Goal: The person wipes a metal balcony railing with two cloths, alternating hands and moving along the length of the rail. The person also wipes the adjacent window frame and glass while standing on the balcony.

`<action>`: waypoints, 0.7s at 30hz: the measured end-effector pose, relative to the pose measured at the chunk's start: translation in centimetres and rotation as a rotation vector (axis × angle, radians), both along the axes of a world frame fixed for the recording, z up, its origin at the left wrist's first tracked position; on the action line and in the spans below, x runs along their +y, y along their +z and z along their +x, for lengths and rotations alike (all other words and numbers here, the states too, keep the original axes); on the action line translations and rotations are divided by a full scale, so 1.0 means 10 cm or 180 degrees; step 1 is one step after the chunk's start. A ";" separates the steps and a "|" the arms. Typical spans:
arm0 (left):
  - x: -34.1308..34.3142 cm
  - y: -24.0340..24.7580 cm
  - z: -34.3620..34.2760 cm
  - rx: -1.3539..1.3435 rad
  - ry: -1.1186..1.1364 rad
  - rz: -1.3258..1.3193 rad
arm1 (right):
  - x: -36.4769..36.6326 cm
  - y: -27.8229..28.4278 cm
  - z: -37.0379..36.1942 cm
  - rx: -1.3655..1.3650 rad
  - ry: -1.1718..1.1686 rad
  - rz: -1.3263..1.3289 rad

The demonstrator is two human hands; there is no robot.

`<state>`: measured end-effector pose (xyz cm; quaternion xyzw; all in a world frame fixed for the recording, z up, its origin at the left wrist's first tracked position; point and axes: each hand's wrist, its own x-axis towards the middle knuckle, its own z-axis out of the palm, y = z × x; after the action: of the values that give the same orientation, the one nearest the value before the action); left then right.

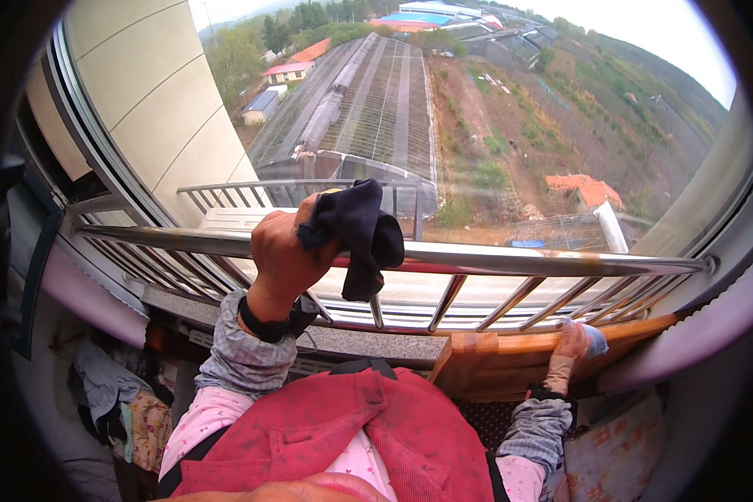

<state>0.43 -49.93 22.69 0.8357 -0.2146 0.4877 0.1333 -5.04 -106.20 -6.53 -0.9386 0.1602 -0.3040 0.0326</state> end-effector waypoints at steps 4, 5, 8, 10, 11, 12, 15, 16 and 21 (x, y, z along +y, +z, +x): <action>0.00 0.00 0.00 0.0001 0.0018 0.0012 | 1.01 0.07 -0.20 -0.0107 0.0793 -0.0107; 0.00 0.00 0.01 -0.0007 0.0013 0.0016 | 1.24 0.11 -0.27 0.0044 0.1020 0.0254; 0.00 0.00 0.01 -0.0058 0.0004 0.0029 | 1.37 0.27 -0.31 -0.0027 0.1363 0.0697; 0.00 0.00 0.01 -0.0041 0.0033 0.0043 | 1.07 0.28 -0.25 -0.0001 0.1404 0.0792; 0.00 0.00 0.01 -0.0028 0.0043 0.0043 | 0.84 0.24 -0.24 0.0043 0.1109 0.0054; 0.00 0.00 0.01 -0.0024 0.0038 0.0039 | 0.60 0.17 -0.19 -0.0150 0.0876 -0.0066; 0.01 -0.02 0.02 -0.0026 0.0010 0.0016 | -0.18 -0.03 -0.05 -0.0483 0.0319 -0.0241; 0.02 -0.03 0.02 -0.0022 -0.0007 0.0014 | -0.35 -0.11 0.00 -0.0433 0.0252 -0.0137; 0.12 -0.15 0.06 0.0107 -0.0055 0.0066 | -0.17 -0.22 0.11 -0.0953 0.0140 -0.0591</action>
<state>1.00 -48.75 21.21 0.8432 -0.2246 0.4702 0.1325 -3.91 -107.86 -8.70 -0.8850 0.1042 -0.4530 -0.0241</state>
